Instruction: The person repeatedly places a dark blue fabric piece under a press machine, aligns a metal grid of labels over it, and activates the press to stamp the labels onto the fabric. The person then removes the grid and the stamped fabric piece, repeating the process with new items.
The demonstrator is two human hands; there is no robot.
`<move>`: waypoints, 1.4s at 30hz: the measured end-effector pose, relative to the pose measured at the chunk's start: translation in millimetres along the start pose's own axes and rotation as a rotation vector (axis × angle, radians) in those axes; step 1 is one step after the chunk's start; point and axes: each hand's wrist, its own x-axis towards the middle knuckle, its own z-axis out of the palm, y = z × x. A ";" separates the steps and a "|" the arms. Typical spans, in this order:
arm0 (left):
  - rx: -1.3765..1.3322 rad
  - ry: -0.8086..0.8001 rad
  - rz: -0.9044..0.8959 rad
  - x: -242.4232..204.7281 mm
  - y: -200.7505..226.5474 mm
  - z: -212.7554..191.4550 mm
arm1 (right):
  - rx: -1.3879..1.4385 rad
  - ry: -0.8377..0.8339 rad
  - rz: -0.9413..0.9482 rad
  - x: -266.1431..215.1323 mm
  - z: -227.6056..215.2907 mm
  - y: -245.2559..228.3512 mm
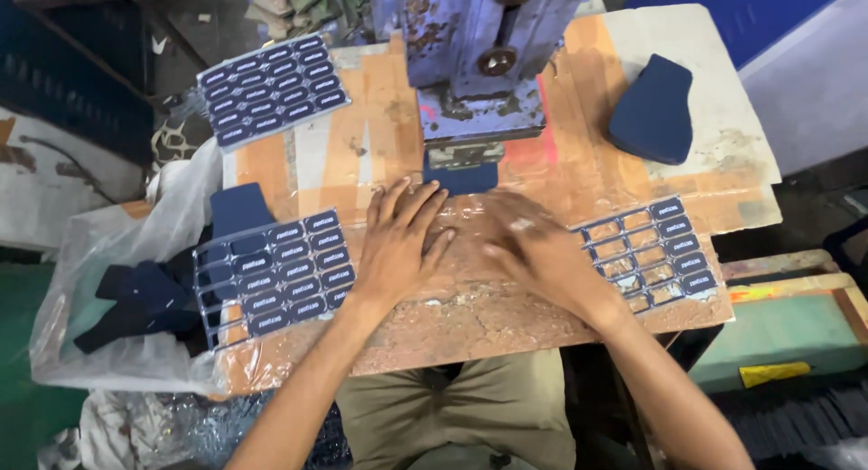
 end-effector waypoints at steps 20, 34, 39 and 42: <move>-0.075 0.125 0.087 -15.8 0.5 3.5 | 0.763 0.262 0.480 -43.6 -5.4 -12.1; -0.159 0.220 0.013 -13.3 13.8 -19.8 | 0.980 0.048 0.526 20.1 73.6 26.0; -0.017 0.207 0.032 -10.7 15.0 -16.7 | 0.922 0.116 0.579 21.1 68.1 20.8; -0.061 0.184 0.000 -16.0 15.3 -11.0 | 0.916 0.074 0.549 18.0 69.9 21.9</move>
